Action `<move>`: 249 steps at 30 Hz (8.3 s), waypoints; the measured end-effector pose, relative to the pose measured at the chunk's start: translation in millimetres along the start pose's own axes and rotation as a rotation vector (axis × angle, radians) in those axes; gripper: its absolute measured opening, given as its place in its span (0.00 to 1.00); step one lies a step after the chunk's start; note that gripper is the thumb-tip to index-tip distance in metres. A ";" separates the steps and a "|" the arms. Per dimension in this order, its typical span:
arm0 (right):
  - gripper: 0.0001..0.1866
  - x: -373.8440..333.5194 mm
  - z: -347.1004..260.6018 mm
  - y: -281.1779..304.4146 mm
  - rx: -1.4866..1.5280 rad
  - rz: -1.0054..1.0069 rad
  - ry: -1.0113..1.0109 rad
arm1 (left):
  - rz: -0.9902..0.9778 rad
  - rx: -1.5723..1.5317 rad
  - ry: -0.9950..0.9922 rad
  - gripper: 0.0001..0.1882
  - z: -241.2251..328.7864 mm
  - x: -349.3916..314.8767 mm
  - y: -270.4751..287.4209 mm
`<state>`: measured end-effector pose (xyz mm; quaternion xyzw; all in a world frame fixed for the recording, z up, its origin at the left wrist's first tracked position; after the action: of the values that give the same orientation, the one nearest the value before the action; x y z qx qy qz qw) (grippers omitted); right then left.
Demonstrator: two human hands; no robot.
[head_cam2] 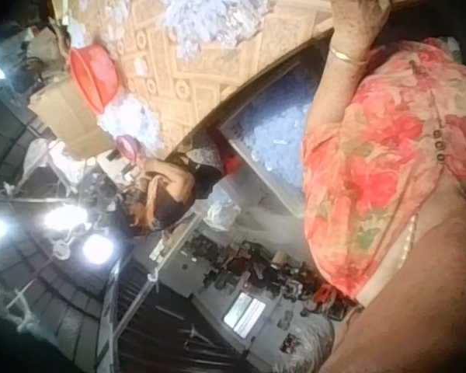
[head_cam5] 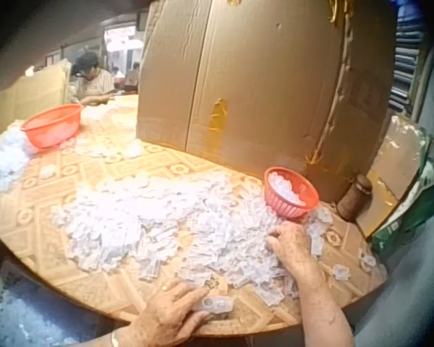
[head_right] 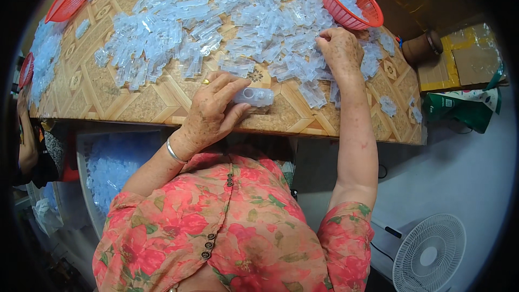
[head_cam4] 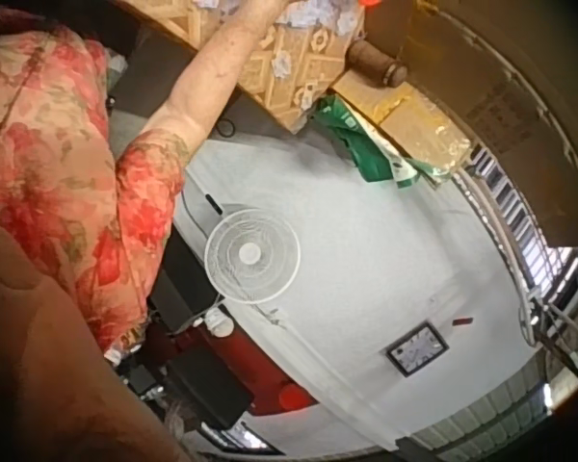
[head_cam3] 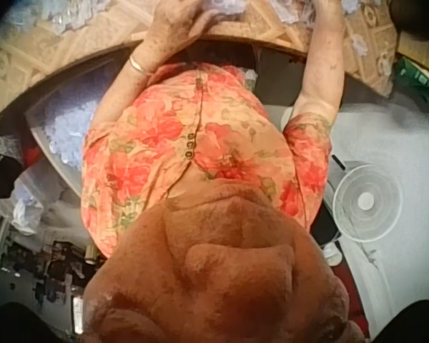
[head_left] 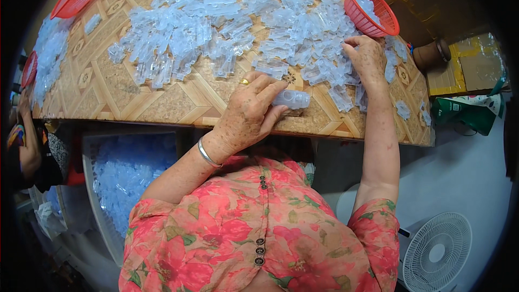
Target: The person repeatedly picks up small transparent plastic components from a table, snaps them together by hand, and places the assembled units into a red basket. The process is continuous and repetitive throughout the clip.
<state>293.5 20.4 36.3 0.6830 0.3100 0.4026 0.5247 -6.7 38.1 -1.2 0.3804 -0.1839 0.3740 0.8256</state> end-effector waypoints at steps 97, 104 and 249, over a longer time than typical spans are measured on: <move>0.26 -121.1 -86.0 -2.4 1.078 -0.960 -0.315 | -0.315 -0.754 0.979 0.14 -16.1 15.0 1.0; 0.28 -153.6 -71.2 -9.8 1.198 -0.637 -0.103 | -0.275 -0.552 0.718 0.15 15.6 -37.7 95.8; 0.20 -137.2 -35.9 9.5 0.514 0.241 0.464 | -0.164 0.659 0.291 0.20 -195.1 196.6 53.0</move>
<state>195.7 -81.3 19.1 0.7145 0.4293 0.5148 0.2004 85.2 304.3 15.0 0.5822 0.0970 0.3960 0.7034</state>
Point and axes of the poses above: each hand's wrist, its own x-axis towards the middle knuckle, its own y-axis out of the back of the hand, z = x × y, the point moved 3 cm from there along x, towards the middle knuckle, and after that the axes turned 4 degrees about -x, right-handed, at the moved point
